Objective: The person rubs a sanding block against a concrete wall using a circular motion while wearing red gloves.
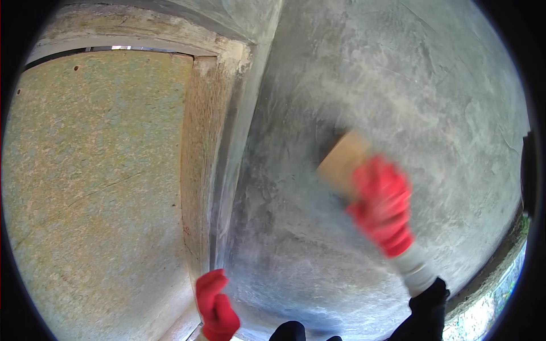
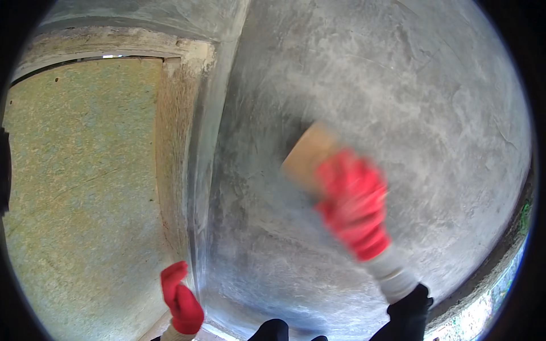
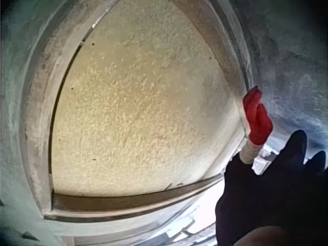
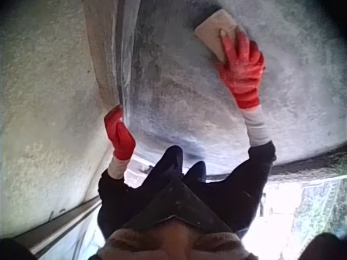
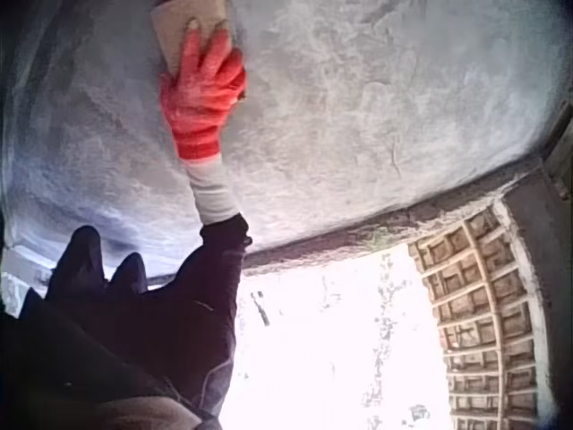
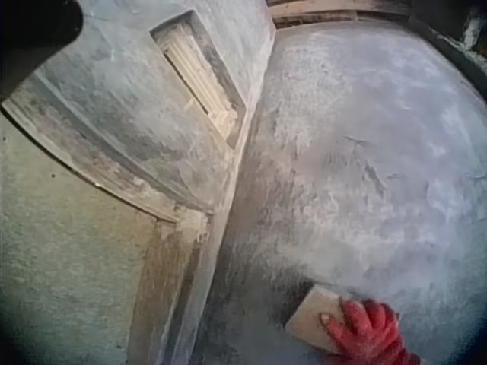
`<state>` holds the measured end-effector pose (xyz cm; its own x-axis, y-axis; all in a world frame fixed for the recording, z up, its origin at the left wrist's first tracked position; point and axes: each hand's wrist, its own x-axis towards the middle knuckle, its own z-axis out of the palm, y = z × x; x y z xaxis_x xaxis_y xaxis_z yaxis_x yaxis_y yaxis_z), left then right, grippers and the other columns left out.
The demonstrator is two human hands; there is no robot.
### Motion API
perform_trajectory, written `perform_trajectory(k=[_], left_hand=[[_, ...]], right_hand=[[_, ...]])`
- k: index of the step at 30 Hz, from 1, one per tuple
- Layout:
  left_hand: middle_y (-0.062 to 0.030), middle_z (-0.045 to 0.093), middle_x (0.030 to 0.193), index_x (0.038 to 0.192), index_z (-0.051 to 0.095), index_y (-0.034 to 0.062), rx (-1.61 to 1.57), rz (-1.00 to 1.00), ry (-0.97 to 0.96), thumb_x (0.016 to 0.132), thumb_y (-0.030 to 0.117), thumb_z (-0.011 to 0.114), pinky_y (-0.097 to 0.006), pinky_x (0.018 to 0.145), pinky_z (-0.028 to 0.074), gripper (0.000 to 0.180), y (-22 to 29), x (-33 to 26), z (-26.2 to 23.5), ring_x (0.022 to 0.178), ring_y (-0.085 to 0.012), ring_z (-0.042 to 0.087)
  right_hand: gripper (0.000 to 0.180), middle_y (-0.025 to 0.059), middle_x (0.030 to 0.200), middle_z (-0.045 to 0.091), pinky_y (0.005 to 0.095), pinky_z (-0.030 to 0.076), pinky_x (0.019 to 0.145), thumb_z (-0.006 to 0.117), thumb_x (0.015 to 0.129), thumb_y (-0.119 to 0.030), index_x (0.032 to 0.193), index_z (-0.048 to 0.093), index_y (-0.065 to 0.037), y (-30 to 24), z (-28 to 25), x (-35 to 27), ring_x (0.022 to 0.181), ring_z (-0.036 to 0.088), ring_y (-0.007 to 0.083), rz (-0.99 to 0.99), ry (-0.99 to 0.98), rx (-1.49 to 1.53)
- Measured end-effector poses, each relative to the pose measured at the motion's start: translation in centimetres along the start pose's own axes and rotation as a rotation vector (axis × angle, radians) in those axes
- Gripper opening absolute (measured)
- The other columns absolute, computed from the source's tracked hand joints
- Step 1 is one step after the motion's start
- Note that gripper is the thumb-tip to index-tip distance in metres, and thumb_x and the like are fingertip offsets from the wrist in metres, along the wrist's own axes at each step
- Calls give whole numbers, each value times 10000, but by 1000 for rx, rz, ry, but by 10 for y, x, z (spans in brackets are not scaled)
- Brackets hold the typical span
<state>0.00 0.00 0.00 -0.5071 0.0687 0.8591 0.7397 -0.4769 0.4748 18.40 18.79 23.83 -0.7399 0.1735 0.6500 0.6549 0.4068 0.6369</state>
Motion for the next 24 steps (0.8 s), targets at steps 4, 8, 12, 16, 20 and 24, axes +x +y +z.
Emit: perform_trajectory(k=[4, 8, 12, 16, 20, 24], left_hand=[[-204, 570, 1084, 1031, 546, -51, 68, -127, 146, 842, 32, 341, -388, 895, 402, 291, 0, 6, -14, 982, -307, 535], [-215, 580, 1042, 1012, 548, -52, -40, -73, 119, 808, 14, 348, -399, 887, 416, 292, 1, 6, 10, 969, -315, 543], [-227, 574, 1040, 1022, 539, -42, -178, -37, -1, 791, 3, 370, -403, 857, 445, 290, 16, 7, 31, 963, -317, 553], [-207, 563, 1107, 1131, 517, -19, -105, -63, -99, 879, 79, 401, -427, 908, 416, 294, 11, -5, -5, 1013, -334, 538], [-197, 548, 1109, 1078, 511, -15, 75, -143, 78, 862, 50, 376, -409, 917, 398, 262, -18, -20, -39, 1026, -316, 519], [-189, 547, 1153, 1114, 531, -26, 34, -292, 50, 903, 73, 387, -408, 941, 388, 274, 13, -1, -33, 1055, -321, 516]], right_hand=[[739, 193, 1378, 401, 463, 442, 920, 716, 678, -315, 1349, 447, -162, 90, -25, 52, 1165, 468, 402, 411, 517, -189], [666, 164, 1379, 423, 480, 393, 962, 628, 791, -331, 1384, 411, -121, 54, -20, 65, 1202, 454, 370, 412, 530, -219], [494, 115, 1269, 485, 516, 377, 943, 570, 774, -225, 1253, 508, -123, -85, 58, 2, 1140, 462, 354, -258, 156, 87], [629, 117, 1322, 430, 502, 369, 956, 635, 694, -283, 1296, 483, -175, -81, 45, 6, 1142, 459, 362, -357, 73, 113], [759, 124, 1364, 412, 505, 381, 907, 696, 659, -330, 1357, 435, -188, 13, -8, 88, 1138, 451, 362, 105, 504, -13], [671, 138, 1295, 448, 477, 429, 826, 698, 678, -297, 1292, 473, -148, 52, -28, 136, 1046, 490, 362, 358, 686, -62]])
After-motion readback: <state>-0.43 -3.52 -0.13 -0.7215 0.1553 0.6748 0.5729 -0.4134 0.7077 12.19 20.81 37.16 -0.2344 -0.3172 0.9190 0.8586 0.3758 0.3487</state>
